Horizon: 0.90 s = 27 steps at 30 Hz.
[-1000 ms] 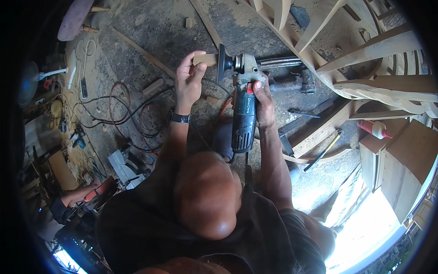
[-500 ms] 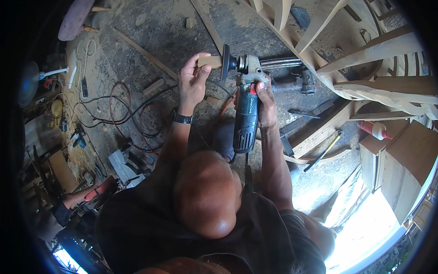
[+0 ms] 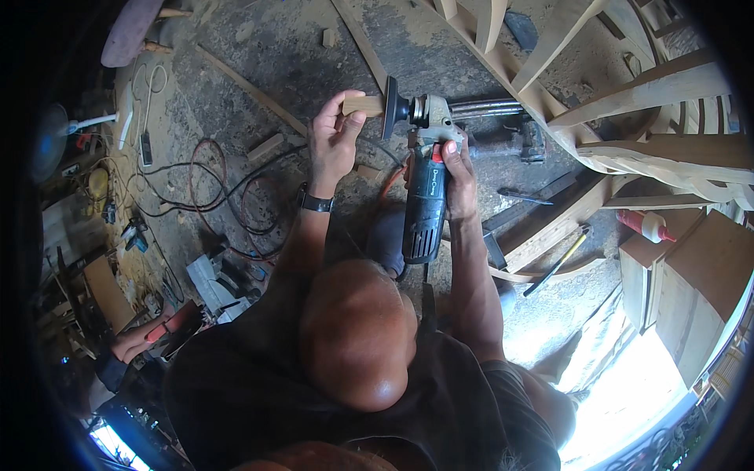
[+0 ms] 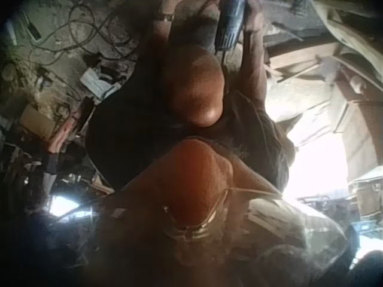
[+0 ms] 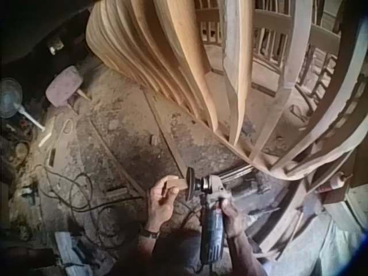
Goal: The person constructs a wooden chair by measuring a small wooden piece with a square, cutting the piece with a miter saw, and hammering the cut piece into place on the chair frame.
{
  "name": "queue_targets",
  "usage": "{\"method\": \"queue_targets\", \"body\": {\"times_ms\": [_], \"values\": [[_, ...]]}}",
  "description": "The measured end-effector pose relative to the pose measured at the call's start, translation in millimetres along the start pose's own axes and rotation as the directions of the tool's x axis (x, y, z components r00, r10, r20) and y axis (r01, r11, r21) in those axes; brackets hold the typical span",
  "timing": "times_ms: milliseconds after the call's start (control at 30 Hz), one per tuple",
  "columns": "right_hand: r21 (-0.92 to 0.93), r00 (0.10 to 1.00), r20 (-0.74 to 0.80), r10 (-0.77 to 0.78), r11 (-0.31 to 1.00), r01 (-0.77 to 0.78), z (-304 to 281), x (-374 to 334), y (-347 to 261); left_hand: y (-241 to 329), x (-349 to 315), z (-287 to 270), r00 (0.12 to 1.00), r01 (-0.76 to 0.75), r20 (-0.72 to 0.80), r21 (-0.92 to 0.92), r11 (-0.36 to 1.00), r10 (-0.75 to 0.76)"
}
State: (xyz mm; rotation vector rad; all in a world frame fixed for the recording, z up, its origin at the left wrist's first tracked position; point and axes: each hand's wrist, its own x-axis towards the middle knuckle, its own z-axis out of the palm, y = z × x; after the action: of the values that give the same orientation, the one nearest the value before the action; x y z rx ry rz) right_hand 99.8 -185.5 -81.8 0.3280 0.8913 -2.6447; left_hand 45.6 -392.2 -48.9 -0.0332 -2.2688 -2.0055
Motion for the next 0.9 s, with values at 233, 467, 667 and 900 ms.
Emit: {"method": "queue_targets", "body": {"times_ms": [233, 467, 667, 900], "values": [[-0.023, 0.999, -0.039, -0.011, 1.0, 0.01, -9, 3, 3, -1, 1, 2, 1.0, -0.018, -0.008, 0.01, 1.0, 0.018], [0.003, 1.0, -0.001, 0.005, 1.0, -0.005, -4, 1, 2, 3, 0, -1, 0.999, 0.032, 0.011, 0.026, 0.999, -0.033], [-0.022, 0.999, -0.034, -0.007, 1.0, 0.006, -10, 2, 6, 1, 1, -1, 1.0, 0.013, 0.005, 0.033, 0.999, -0.013], [-0.127, 0.998, -0.062, -0.021, 0.992, 0.013, -7, 3, 6, 0, -1, -2, 1.0, -0.009, 0.013, 0.032, 0.999, 0.008]]}}
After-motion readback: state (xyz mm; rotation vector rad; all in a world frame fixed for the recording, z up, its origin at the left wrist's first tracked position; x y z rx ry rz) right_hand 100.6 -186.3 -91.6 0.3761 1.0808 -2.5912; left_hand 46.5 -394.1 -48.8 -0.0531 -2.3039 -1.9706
